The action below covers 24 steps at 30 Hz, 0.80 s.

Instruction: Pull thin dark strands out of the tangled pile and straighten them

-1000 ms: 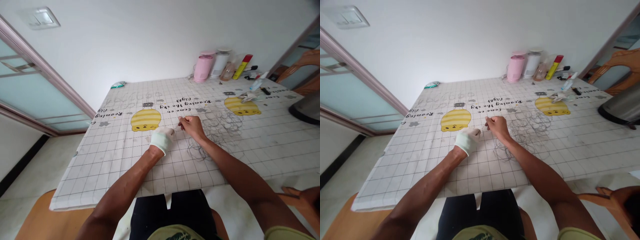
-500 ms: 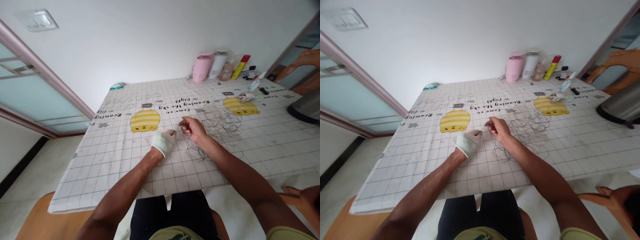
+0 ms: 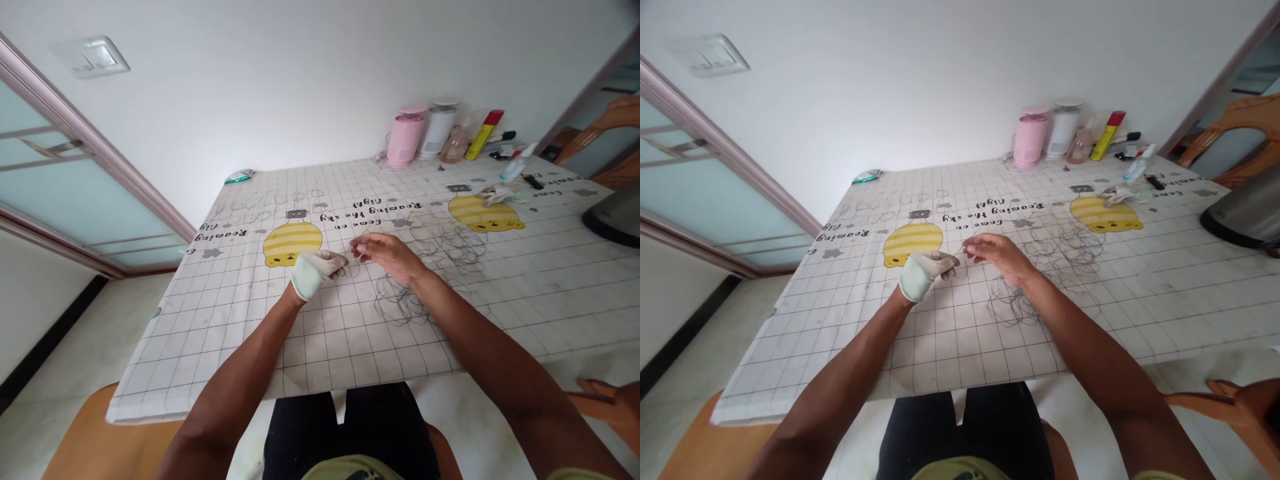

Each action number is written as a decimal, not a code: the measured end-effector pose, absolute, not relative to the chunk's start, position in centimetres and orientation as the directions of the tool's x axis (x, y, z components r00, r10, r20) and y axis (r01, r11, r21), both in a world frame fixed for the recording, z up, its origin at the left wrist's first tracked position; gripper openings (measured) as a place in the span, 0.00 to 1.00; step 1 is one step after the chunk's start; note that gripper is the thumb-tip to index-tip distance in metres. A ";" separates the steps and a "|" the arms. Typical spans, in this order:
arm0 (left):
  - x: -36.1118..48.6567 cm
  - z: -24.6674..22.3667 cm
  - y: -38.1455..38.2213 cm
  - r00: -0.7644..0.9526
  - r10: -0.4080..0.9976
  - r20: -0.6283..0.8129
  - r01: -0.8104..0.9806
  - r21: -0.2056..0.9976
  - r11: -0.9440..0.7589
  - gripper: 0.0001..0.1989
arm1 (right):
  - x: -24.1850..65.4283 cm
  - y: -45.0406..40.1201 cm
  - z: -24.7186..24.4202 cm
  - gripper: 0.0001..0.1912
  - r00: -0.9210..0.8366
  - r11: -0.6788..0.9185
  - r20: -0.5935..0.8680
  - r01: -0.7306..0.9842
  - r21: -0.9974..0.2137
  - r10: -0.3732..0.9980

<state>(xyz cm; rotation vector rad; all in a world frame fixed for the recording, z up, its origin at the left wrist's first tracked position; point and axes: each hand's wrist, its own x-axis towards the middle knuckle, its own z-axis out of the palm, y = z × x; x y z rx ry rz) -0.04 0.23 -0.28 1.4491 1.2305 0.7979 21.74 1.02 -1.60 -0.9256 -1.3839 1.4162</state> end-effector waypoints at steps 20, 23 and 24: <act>0.6 0.3 -0.9 0.292 0.940 -0.176 0.418 0.908 0.041 0.16 | 20.3 0.3 -2.6 0.13 -0.362 0.129 0.148 -0.075 -0.989 0.920; 0.8 0.2 -0.8 0.275 0.943 -0.185 0.424 0.904 0.053 0.14 | 20.5 0.5 -2.8 0.15 -0.336 0.062 0.101 -0.125 -0.990 0.936; 0.8 0.2 -0.8 0.271 0.944 -0.189 0.426 0.903 0.059 0.13 | 20.7 0.6 -2.7 0.16 -0.320 0.038 0.085 -0.149 -0.988 0.943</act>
